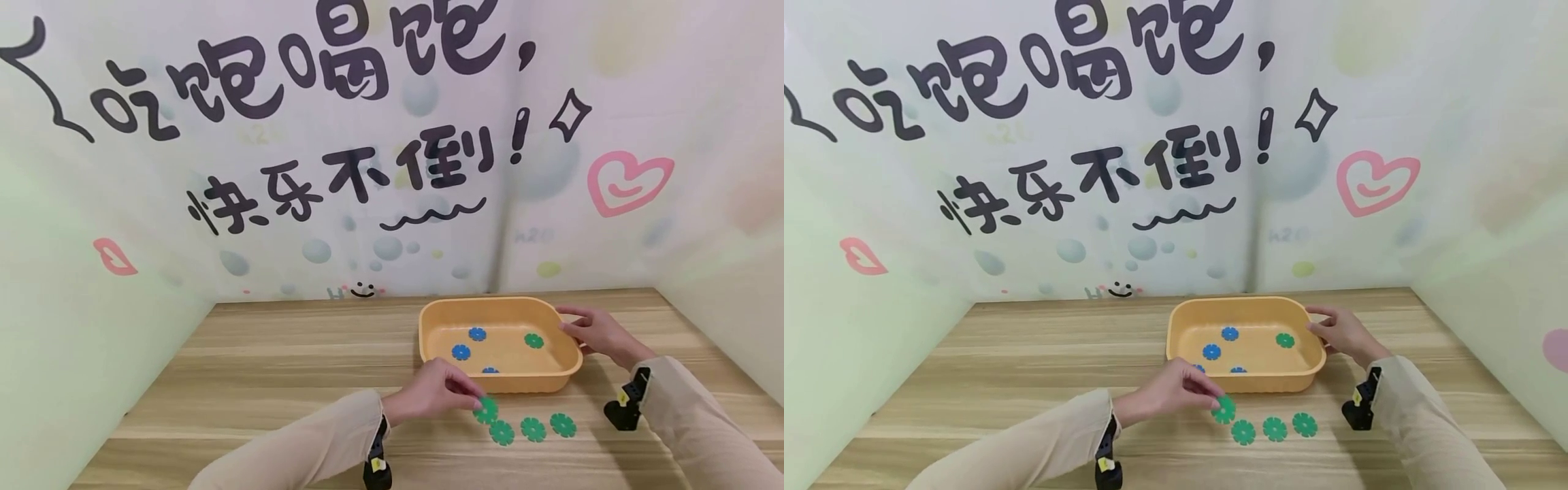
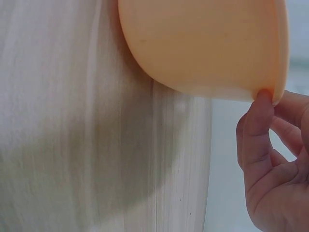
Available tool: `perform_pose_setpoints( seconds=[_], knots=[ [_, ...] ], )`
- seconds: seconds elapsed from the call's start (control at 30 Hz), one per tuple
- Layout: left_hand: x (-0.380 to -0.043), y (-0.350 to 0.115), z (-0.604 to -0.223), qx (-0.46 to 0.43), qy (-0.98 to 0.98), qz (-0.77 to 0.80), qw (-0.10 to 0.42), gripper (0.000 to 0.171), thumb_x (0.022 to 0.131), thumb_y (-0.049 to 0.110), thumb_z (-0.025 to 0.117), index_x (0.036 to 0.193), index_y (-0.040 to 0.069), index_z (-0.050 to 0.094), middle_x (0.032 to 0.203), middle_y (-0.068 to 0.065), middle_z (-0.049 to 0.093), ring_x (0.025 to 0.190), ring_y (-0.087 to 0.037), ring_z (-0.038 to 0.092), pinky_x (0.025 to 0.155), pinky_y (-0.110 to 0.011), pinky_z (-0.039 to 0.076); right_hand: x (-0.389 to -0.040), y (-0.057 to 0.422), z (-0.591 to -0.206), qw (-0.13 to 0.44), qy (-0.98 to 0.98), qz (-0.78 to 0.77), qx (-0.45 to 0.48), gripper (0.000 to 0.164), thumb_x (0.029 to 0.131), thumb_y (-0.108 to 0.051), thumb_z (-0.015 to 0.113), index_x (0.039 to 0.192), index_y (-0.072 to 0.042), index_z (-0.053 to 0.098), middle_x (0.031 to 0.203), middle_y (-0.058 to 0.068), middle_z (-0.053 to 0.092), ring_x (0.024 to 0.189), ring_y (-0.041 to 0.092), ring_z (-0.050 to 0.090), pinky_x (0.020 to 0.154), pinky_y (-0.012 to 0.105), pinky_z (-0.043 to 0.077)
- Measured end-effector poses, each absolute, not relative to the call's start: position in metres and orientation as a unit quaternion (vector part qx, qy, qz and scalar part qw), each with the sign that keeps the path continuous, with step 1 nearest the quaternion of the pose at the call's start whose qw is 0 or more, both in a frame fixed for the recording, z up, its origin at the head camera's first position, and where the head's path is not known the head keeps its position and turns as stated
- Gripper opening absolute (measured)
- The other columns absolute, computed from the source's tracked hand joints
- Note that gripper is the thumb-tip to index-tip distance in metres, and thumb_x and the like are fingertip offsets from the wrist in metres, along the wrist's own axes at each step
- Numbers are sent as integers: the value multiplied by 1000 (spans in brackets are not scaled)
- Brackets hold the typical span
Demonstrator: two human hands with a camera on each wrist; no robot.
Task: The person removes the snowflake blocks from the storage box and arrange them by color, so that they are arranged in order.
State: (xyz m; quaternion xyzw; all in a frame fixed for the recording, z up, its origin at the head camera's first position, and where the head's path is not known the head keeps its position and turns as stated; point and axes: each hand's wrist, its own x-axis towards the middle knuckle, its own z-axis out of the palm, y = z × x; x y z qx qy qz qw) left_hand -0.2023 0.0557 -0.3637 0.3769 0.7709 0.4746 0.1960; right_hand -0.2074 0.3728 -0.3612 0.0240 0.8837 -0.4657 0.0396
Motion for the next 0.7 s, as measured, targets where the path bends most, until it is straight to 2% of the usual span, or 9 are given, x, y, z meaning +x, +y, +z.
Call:
perform_pose_setpoints(
  seconds=[0.27, 0.7],
  knots=[
    [-197, 49, -383, 360, 788, 453, 211, 8, 75, 8, 69, 82, 5, 71, 73, 4, 66, 63, 2, 55, 57, -15, 45, -207, 373, -362, 39, 885, -464, 22, 53, 92, -16, 49, 132, 10, 27, 96, 24, 57, 73, 19, 58, 61, 34, 50],
    [-206, 50, -401, 351, 805, 423, 223, 8, 75, 8, 70, 82, 5, 70, 70, 6, 64, 62, 2, 53, 57, -15, 44, -207, 373, -362, 35, 882, -470, 16, 52, 92, -15, 49, 132, 11, 27, 90, 18, 58, 70, 18, 57, 59, 33, 50]
  ],
)
